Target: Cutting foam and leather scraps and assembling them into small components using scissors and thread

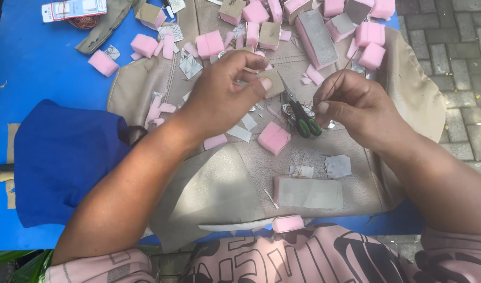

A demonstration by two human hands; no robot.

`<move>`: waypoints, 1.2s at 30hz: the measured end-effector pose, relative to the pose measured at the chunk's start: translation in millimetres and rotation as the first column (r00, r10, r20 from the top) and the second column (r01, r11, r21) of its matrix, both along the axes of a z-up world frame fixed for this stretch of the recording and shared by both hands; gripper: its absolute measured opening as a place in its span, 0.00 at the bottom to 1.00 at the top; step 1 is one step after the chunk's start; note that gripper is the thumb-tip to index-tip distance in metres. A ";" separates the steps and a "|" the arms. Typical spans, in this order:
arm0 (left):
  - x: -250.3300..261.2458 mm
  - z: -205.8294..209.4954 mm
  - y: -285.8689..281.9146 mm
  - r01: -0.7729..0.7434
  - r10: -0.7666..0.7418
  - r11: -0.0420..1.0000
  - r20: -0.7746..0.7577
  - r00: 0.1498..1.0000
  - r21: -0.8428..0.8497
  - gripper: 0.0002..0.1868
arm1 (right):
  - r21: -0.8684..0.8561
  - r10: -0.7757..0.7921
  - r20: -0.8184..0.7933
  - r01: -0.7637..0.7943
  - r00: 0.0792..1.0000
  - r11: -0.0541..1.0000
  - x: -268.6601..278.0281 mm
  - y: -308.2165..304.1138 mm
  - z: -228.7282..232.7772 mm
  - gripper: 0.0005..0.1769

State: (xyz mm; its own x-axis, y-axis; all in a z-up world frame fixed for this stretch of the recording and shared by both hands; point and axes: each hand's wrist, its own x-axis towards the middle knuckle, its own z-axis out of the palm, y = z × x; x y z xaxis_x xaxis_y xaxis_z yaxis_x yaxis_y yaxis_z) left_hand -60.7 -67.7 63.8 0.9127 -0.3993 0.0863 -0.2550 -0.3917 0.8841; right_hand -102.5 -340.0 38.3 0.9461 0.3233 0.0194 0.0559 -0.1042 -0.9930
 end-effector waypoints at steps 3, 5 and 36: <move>-16.8 -31.5 -37.1 0.195 -0.345 0.854 -0.246 0.906 -0.482 0.33 | 0.154 0.037 -0.012 -0.034 0.999 0.987 5.7 8.5 1.7 0.07; -26.3 -39.6 -52.5 0.145 -0.401 0.773 -0.298 0.866 -0.617 0.35 | 0.210 0.016 -0.009 -0.014 1.000 0.978 5.3 13.5 5.0 0.05; -8.9 -31.2 -12.5 0.071 -0.124 0.970 -0.226 0.966 -0.232 0.09 | -0.066 -0.150 0.122 0.159 0.981 0.985 28.8 3.9 -15.2 0.22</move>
State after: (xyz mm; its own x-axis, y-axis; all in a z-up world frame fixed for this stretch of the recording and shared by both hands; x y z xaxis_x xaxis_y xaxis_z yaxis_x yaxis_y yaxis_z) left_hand -69.5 -80.2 32.6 0.8750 -0.4830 -0.0320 -0.0547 -0.1644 0.9849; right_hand -73.7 -336.2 23.0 0.9775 0.1777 0.1134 0.1478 -0.1944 -0.9697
